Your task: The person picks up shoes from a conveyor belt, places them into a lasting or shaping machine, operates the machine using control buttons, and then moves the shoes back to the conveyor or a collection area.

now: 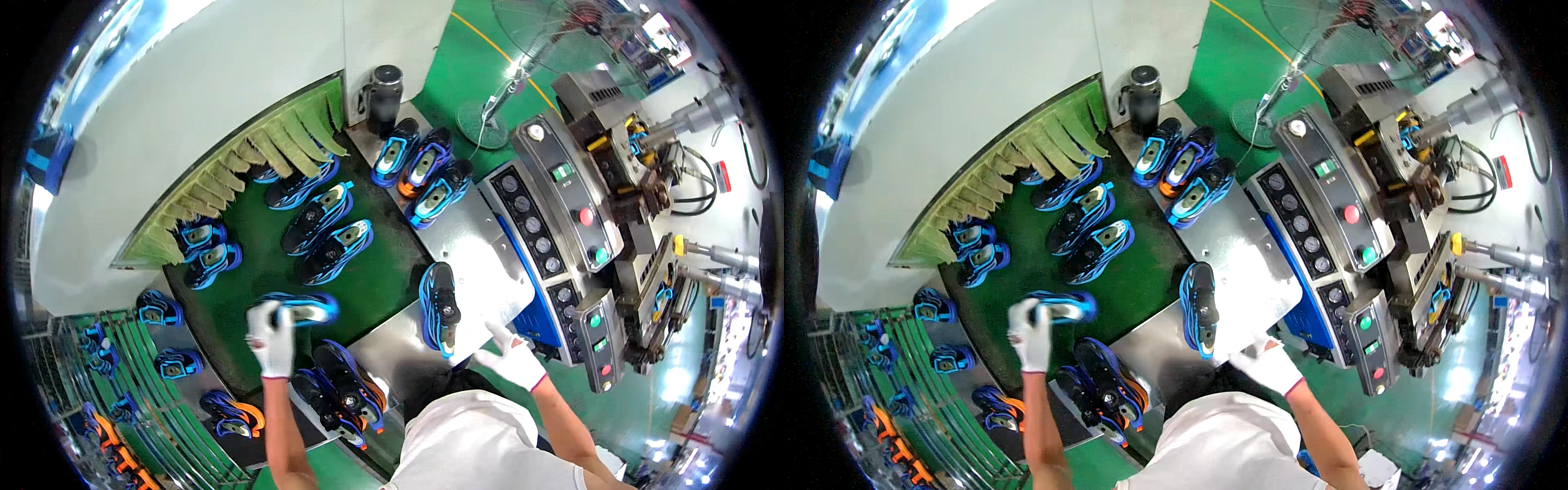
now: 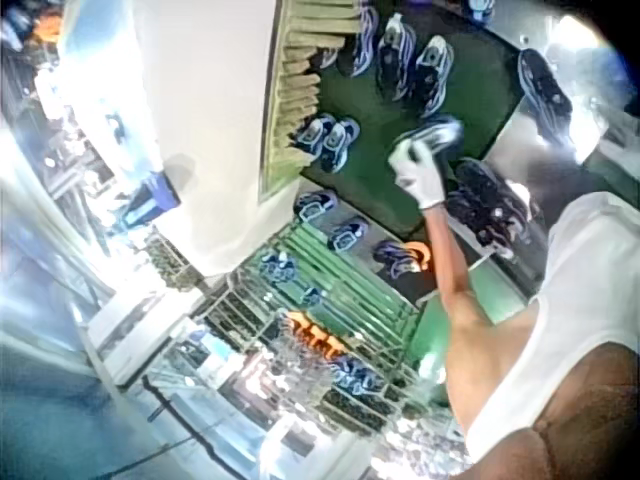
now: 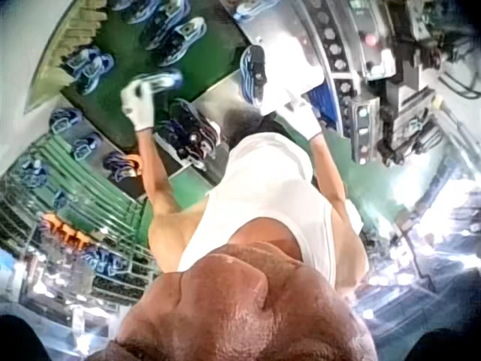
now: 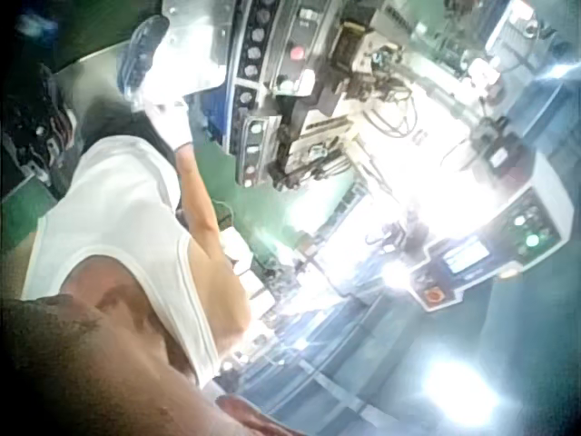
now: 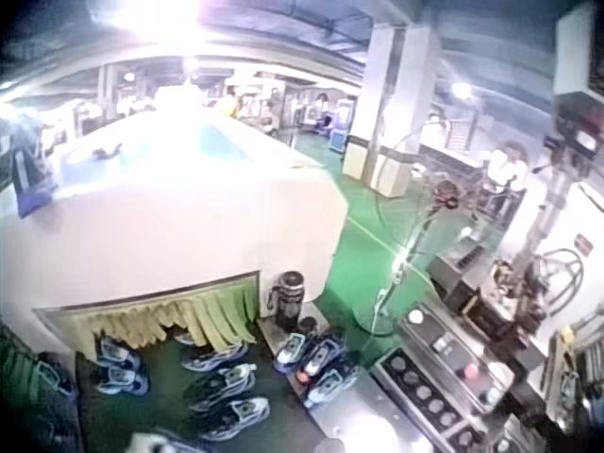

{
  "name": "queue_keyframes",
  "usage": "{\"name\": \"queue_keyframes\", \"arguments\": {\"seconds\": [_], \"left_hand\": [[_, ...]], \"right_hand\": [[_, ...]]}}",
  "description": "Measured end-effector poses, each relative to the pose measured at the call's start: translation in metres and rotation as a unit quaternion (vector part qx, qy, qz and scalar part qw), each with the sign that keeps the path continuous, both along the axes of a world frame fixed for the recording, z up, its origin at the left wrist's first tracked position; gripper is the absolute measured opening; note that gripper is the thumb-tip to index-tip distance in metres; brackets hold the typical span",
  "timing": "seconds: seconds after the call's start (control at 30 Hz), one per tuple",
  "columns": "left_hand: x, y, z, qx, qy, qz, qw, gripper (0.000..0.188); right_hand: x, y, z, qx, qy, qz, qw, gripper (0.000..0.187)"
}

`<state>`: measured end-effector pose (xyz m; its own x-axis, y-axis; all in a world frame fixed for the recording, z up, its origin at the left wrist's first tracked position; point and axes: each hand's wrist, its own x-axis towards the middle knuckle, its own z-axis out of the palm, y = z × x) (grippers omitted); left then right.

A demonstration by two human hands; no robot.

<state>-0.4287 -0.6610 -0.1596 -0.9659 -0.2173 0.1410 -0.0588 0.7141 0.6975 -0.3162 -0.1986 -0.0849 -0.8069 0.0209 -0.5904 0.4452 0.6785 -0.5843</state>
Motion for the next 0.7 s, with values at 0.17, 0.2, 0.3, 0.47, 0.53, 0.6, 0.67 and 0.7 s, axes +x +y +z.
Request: {"name": "queue_keyframes", "arguments": {"seconds": [0.17, 0.2, 0.3, 0.47, 0.53, 0.6, 0.67, 0.7], "left_hand": [[0.017, 0.194, 0.065, 0.042, 0.019, -0.356, 0.933, 0.021], [0.022, 0.234, 0.080, 0.065, 0.014, -0.404, 0.912, 0.022], [0.022, 0.328, 0.125, 0.071, -0.039, -0.526, 0.847, 0.025], [0.050, 0.473, 0.171, 0.213, 0.126, -0.655, 0.714, 0.042], [0.061, 0.524, 0.197, 0.196, 0.179, -0.652, 0.710, 0.047], [0.066, 0.560, 0.213, 0.159, 0.195, -0.632, 0.733, 0.050], [0.087, 0.600, 0.210, 0.215, 0.151, -0.596, 0.759, 0.052], [0.095, 0.618, 0.204, 0.273, 0.083, -0.580, 0.763, 0.053]], "right_hand": [[-0.006, -0.049, 0.026, 0.056, 0.218, 0.125, 0.966, 0.078], [-0.004, -0.041, 0.008, 0.133, 0.157, 0.141, 0.969, 0.071], [0.003, 0.016, 0.023, 0.013, 0.225, -0.035, 0.974, 0.044], [0.089, 0.130, 0.065, -0.186, 0.158, -0.321, 0.915, 0.033], [0.135, 0.155, 0.066, -0.331, 0.249, -0.487, 0.769, 0.053], [0.163, 0.167, 0.111, -0.450, 0.311, -0.562, 0.620, 0.063], [0.219, 0.207, 0.111, -0.477, 0.324, -0.578, 0.578, 0.061], [0.237, 0.222, 0.107, -0.480, 0.348, -0.586, 0.553, 0.061]]}}
